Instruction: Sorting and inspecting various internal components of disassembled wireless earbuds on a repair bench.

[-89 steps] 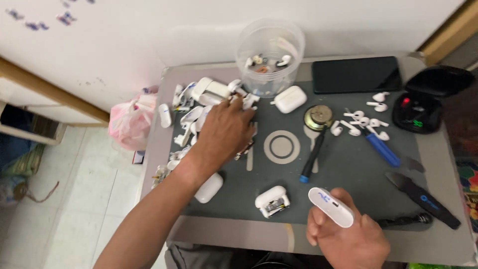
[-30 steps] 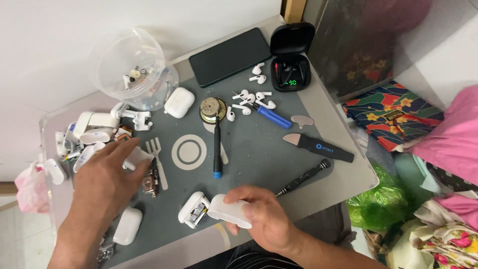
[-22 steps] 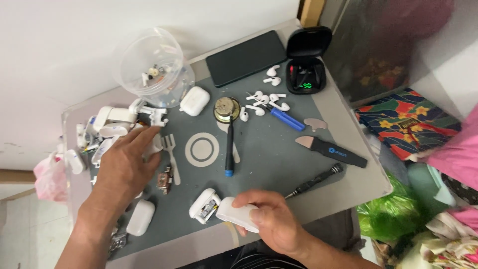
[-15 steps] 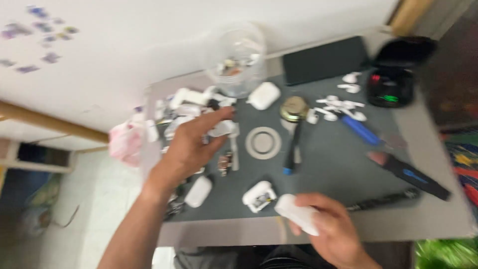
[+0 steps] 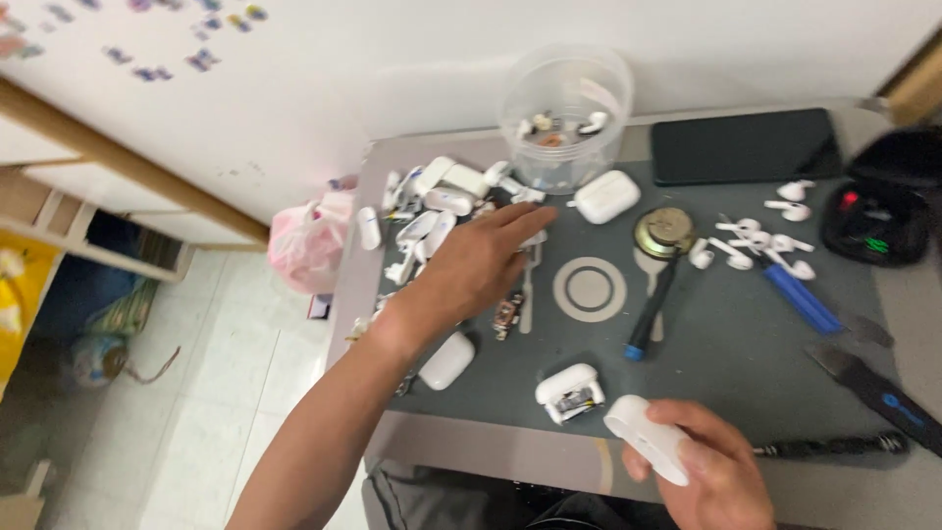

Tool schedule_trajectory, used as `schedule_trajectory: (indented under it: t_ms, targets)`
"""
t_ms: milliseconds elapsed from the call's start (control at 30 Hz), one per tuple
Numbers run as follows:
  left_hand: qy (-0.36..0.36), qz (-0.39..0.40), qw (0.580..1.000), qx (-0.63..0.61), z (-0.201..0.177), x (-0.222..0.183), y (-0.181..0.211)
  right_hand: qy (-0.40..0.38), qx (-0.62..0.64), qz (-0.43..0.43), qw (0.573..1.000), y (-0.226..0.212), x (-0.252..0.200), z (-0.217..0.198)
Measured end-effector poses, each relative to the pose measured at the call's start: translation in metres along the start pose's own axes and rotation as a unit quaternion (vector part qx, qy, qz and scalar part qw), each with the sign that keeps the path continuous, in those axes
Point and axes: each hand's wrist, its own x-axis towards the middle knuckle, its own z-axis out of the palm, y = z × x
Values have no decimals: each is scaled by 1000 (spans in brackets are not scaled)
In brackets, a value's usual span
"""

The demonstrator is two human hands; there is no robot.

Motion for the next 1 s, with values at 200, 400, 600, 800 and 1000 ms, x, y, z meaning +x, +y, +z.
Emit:
schedule_trajectory:
  t_ms: [200,400,600,800,1000]
  targets:
    - [112,-6,992,60,-59,-1,-10,24,-25,15,999,-1,-4,-11]
    - [135,-92,978,131,-92,-36,-33,-26,-169,-100,980,16,-20,-45]
    - [8,-294,953,71,-63,-49,-40,0,-21,34,999,-1,1,-25]
    - [-46,-299,937,173,-26,-48,-53,-52,-14,114,992,-6,-12,-47]
    - [114,-253,961,-3,-37,-62,-60,-128,-522,-154,829,-3,-16,-48]
